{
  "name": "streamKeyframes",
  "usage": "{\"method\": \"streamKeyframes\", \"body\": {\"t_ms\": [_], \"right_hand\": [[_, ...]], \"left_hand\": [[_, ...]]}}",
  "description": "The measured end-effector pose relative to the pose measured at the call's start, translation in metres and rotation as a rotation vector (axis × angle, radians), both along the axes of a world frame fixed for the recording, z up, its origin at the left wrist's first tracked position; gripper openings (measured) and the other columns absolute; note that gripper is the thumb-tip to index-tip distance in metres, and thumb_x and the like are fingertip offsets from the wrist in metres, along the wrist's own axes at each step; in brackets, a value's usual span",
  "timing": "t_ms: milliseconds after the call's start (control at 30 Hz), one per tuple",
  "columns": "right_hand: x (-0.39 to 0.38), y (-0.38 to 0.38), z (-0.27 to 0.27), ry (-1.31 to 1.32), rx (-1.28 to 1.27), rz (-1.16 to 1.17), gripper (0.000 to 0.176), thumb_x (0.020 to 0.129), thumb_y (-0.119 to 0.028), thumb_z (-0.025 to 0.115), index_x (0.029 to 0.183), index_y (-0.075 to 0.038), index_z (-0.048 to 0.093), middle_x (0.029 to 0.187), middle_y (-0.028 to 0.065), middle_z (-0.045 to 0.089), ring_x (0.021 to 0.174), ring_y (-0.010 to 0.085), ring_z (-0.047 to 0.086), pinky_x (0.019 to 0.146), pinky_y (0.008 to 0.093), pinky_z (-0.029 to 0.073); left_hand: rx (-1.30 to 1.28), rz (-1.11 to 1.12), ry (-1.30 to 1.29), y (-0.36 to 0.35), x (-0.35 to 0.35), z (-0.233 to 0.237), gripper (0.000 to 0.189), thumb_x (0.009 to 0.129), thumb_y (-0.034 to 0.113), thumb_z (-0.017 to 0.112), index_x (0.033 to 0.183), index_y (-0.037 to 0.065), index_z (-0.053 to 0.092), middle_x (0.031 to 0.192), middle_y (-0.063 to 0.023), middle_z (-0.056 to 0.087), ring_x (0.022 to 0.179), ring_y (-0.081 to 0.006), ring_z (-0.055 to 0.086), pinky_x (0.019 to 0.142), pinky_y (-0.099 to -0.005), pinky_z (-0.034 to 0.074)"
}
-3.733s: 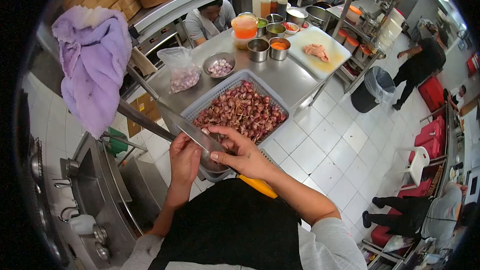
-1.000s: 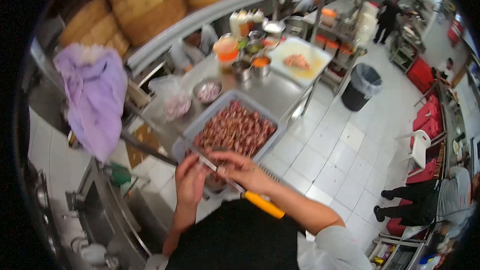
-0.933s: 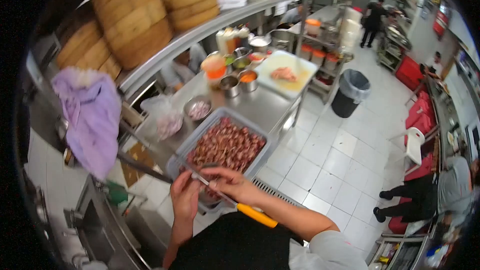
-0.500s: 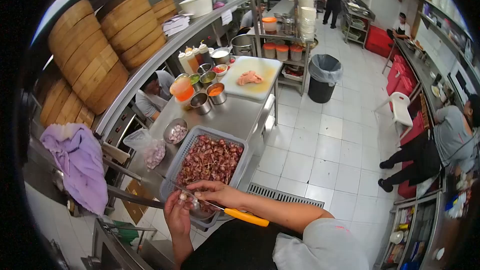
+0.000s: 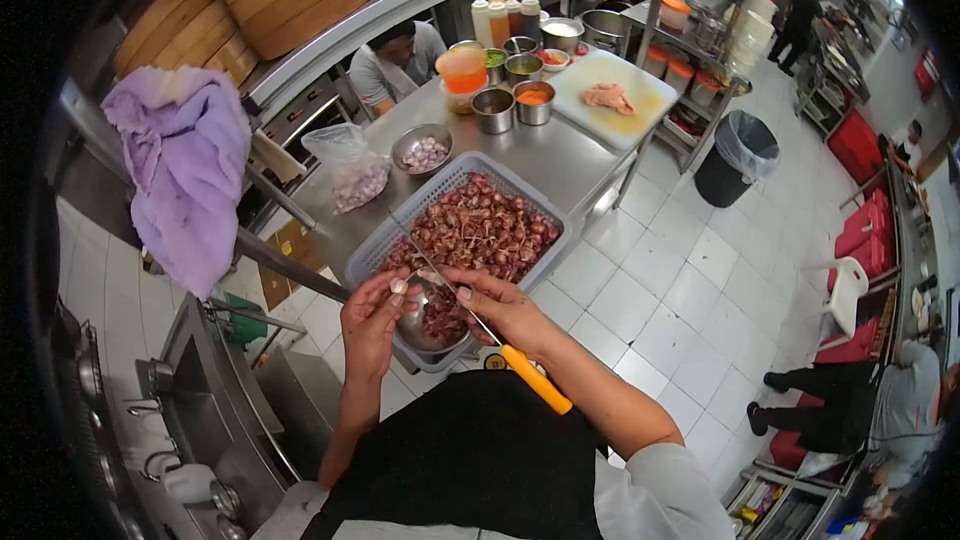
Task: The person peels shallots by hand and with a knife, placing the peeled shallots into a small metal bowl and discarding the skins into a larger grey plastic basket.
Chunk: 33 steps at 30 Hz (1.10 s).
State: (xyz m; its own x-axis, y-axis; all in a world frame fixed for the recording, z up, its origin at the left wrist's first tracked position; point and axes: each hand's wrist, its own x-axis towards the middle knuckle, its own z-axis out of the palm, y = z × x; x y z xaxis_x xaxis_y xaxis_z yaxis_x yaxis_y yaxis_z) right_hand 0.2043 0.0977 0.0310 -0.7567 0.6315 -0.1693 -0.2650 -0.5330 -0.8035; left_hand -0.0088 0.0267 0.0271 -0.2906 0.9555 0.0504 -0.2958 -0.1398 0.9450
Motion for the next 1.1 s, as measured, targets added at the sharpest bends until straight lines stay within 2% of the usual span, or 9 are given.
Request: {"method": "streamKeyframes", "body": {"t_ms": [167,333,400,533,700,767,833,1000,1100], "right_hand": [[-0.013,-0.007,-0.012,-0.075,0.048,0.077,0.059,0.097,-0.032,0.059,0.149,-0.016,0.035,0.072,-0.0012,0.049,0.056,0.0087,0.045,0.051,0.0240,0.036],[-0.018,-0.009,0.009,-0.048,0.105,0.149,0.059,0.097,-0.034,0.060,0.148,-0.016,0.036,0.072,-0.0015,0.050,0.058,0.0082,0.045,0.052,0.0229,0.035],[-0.019,-0.009,0.011,-0.053,0.108,0.166,0.059,0.097,-0.034,0.060,0.148,-0.016,0.037,0.072,-0.0015,0.050,0.059,0.0081,0.045,0.052,0.0226,0.035],[-0.022,-0.009,0.008,-0.024,0.075,0.161,0.055,0.098,-0.034,0.058,0.147,-0.017,0.039,0.071,-0.0011,0.050,0.057,0.0078,0.045,0.051,0.0219,0.035],[-0.019,-0.008,0.011,-0.051,0.079,0.140,0.050,0.099,-0.033,0.056,0.144,-0.016,0.043,0.071,-0.0010,0.049,0.055,0.0075,0.044,0.049,0.0211,0.034],[-0.016,-0.004,0.001,-0.007,-0.008,0.140,0.045,0.098,-0.026,0.058,0.141,-0.016,0.047,0.075,-0.0028,0.051,0.061,0.0063,0.049,0.049,0.0217,0.036],[-0.014,-0.005,0.003,-0.001,-0.024,0.133,0.045,0.098,-0.026,0.058,0.141,-0.016,0.047,0.074,-0.0027,0.051,0.060,0.0064,0.048,0.049,0.0216,0.036],[-0.012,-0.009,0.009,-0.031,0.009,0.129,0.045,0.098,-0.025,0.058,0.141,-0.016,0.047,0.073,-0.0026,0.051,0.056,0.0066,0.047,0.049,0.0216,0.035],[-0.015,-0.010,0.011,-0.030,0.032,0.120,0.045,0.098,-0.025,0.058,0.141,-0.017,0.047,0.072,-0.0029,0.051,0.054,0.0065,0.047,0.049,0.0218,0.036]], "left_hand": [[-0.014,0.024,-0.011,-0.004,-0.010,-0.009,0.027,0.091,-0.001,0.061,0.118,-0.002,0.056,0.120,-0.0172,0.063,0.103,-0.0262,0.066,0.082,-0.0340,0.054],[-0.023,0.002,0.000,-0.004,-0.001,-0.021,0.025,0.089,-0.001,0.063,0.114,-0.001,0.058,0.110,-0.0129,0.066,0.096,-0.0203,0.065,0.083,-0.0319,0.053],[-0.026,-0.016,-0.222,-0.004,0.004,-0.021,0.025,0.087,-0.008,0.062,0.111,-0.001,0.057,0.105,-0.0097,0.065,0.092,-0.0167,0.065,0.078,-0.0296,0.055],[-0.048,0.000,-0.241,-0.002,0.005,-0.017,0.024,0.086,-0.009,0.063,0.108,-0.001,0.057,0.103,-0.0092,0.065,0.090,-0.0161,0.065,0.078,-0.0283,0.055],[-0.004,-0.043,-0.155,0.000,0.000,-0.020,0.025,0.086,-0.008,0.064,0.108,-0.001,0.057,0.104,-0.0100,0.065,0.088,-0.0157,0.066,0.079,-0.0284,0.056],[-0.009,-0.038,-0.143,0.000,0.003,-0.017,0.025,0.085,-0.008,0.065,0.108,-0.001,0.058,0.104,-0.0101,0.065,0.088,-0.0155,0.066,0.079,-0.0283,0.056],[-0.010,-0.031,-0.130,0.000,0.004,-0.014,0.026,0.084,-0.009,0.066,0.107,-0.001,0.058,0.105,-0.0101,0.065,0.089,-0.0152,0.066,0.079,-0.0282,0.056],[0.036,0.119,0.253,-0.002,0.011,-0.003,0.032,0.081,-0.012,0.067,0.108,-0.001,0.056,0.100,-0.0097,0.066,0.089,-0.0141,0.064,0.080,-0.0274,0.052],[0.103,0.124,0.272,-0.004,0.016,0.000,0.032,0.080,-0.013,0.067,0.107,-0.001,0.056,0.099,-0.0089,0.066,0.090,-0.0135,0.063,0.082,-0.0268,0.051]]}}
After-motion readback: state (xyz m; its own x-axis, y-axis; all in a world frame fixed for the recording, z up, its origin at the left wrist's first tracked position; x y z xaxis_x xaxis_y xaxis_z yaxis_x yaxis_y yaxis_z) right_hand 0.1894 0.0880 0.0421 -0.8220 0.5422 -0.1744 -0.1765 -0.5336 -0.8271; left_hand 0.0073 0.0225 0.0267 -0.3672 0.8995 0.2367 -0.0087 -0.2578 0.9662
